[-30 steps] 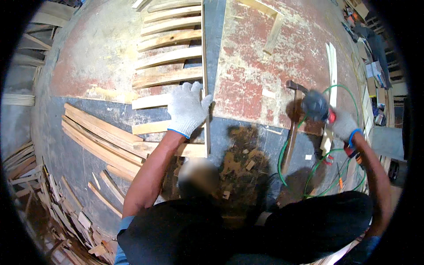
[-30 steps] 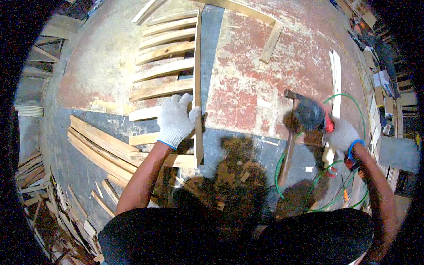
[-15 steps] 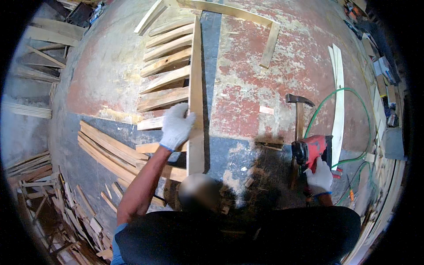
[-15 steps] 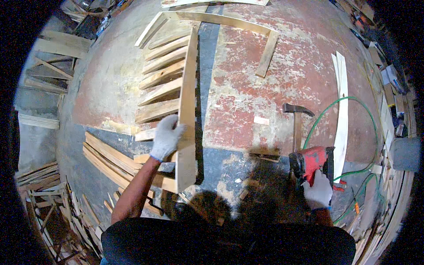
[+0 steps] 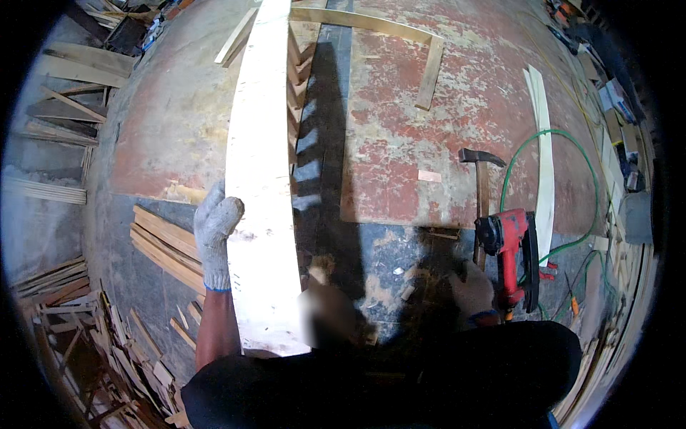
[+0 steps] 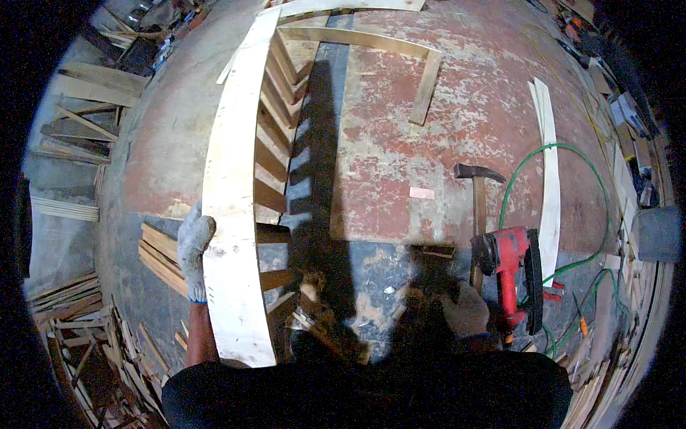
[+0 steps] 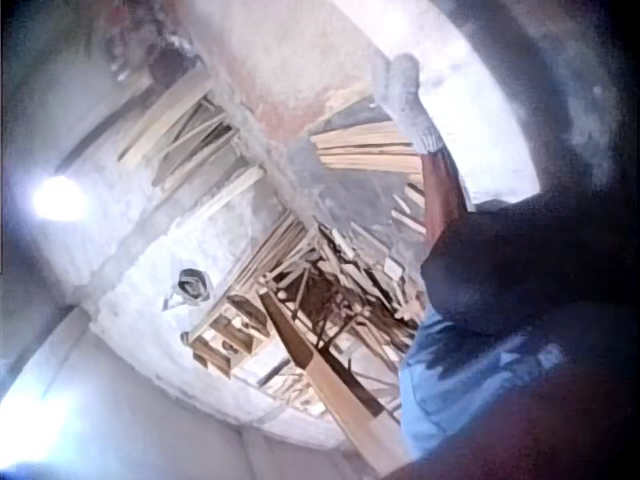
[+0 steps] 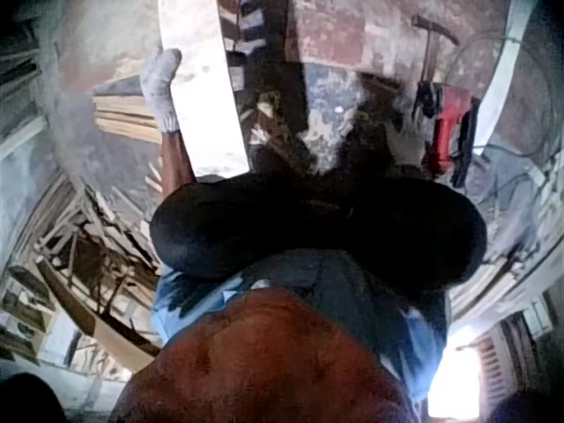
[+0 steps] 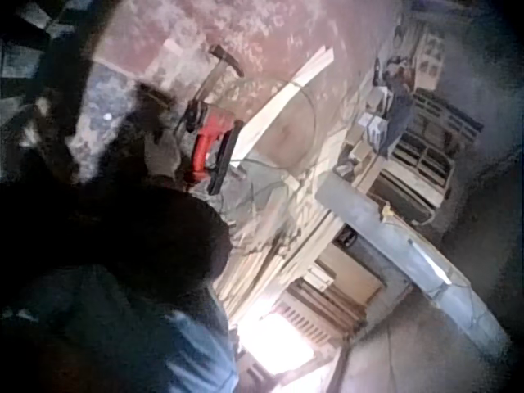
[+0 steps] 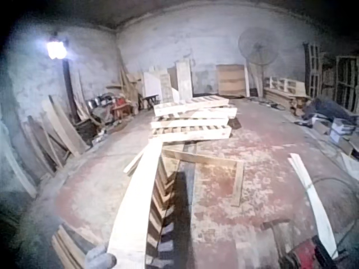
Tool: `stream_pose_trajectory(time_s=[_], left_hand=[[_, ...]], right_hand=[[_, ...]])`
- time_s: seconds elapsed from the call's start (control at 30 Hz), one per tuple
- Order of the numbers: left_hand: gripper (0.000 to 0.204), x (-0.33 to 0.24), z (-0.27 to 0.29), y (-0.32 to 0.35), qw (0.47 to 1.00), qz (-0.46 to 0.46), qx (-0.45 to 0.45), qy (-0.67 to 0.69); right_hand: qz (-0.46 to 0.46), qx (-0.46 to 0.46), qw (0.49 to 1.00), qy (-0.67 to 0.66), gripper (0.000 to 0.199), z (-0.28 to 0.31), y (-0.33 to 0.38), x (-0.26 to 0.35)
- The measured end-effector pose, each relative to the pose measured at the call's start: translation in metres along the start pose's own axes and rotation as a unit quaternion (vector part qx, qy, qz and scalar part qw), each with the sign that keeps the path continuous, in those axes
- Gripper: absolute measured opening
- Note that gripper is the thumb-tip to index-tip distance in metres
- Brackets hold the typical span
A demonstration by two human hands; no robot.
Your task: The person assembles a wooden chair frame by attaching slats to a base using a pneumatic nail gun. They pick up individual wooden pieces, align them with the frame, and secure them with nails. The person also uses a hammer to tap pieces into place and adjusts the frame orientation during the process.
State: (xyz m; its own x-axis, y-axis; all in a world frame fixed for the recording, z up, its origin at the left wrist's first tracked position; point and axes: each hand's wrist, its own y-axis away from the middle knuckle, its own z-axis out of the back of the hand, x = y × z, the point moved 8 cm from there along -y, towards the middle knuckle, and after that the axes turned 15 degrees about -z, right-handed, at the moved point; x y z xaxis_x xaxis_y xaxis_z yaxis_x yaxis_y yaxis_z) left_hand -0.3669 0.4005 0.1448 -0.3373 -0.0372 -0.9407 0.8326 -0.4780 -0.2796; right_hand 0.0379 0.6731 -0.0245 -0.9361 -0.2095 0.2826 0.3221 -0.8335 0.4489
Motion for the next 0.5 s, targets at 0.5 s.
stream_pose_trajectory(time_s=[0.5], left_hand=[[0.061, 0.076, -0.006, 0.018, 0.968, 0.101, -0.001, 0.231]], right_hand=[[0.037, -0.159, 0.984, 0.067, 0.032, 0.014, -0.013, -0.017]])
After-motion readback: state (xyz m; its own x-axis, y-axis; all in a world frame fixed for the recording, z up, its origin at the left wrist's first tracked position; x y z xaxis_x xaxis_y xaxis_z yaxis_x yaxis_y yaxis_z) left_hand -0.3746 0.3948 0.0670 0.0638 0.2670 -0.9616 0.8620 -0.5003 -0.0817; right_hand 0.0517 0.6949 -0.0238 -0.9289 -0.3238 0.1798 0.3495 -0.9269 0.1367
